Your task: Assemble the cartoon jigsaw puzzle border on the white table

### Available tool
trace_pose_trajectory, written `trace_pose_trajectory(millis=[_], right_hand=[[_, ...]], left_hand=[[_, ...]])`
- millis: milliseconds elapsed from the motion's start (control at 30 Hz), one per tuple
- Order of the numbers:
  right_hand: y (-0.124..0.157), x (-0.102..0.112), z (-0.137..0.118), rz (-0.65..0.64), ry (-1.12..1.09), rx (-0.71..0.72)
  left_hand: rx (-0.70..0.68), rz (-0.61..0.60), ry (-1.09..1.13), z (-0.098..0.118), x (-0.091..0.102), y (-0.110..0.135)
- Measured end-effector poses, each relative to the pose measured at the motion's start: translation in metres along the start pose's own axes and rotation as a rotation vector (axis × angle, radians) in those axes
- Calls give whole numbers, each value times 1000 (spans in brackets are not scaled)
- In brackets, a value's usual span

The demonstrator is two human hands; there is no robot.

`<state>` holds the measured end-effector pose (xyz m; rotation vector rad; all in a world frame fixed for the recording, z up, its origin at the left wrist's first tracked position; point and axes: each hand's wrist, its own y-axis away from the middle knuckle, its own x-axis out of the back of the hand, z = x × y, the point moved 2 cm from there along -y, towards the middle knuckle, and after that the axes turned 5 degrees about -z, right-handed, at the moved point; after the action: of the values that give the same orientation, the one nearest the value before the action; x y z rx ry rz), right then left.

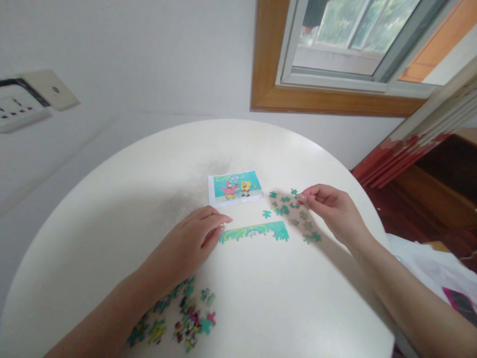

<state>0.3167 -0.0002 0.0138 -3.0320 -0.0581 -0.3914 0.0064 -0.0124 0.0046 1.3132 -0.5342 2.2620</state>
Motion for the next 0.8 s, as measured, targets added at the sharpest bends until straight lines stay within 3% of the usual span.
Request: trace_pose_trajectory(millis=[133,300,533,700,800], right_hand=[[26,-40,-23,-283,-86,-181],[40,-72,-26,-398,-251,-320],[39,-78,-25,-453,-349,-401],[42,-83,-25,-478,-362,-359],[36,-73,-29,-459,-319,-294]], left_hand=[[-48,35,7,13,-1,2],[-95,68,160,31,-4,2],[-84,70,284,40,-3,1],[-50,80,295,42,-2,1],[-36,77,272,41,-2,2]])
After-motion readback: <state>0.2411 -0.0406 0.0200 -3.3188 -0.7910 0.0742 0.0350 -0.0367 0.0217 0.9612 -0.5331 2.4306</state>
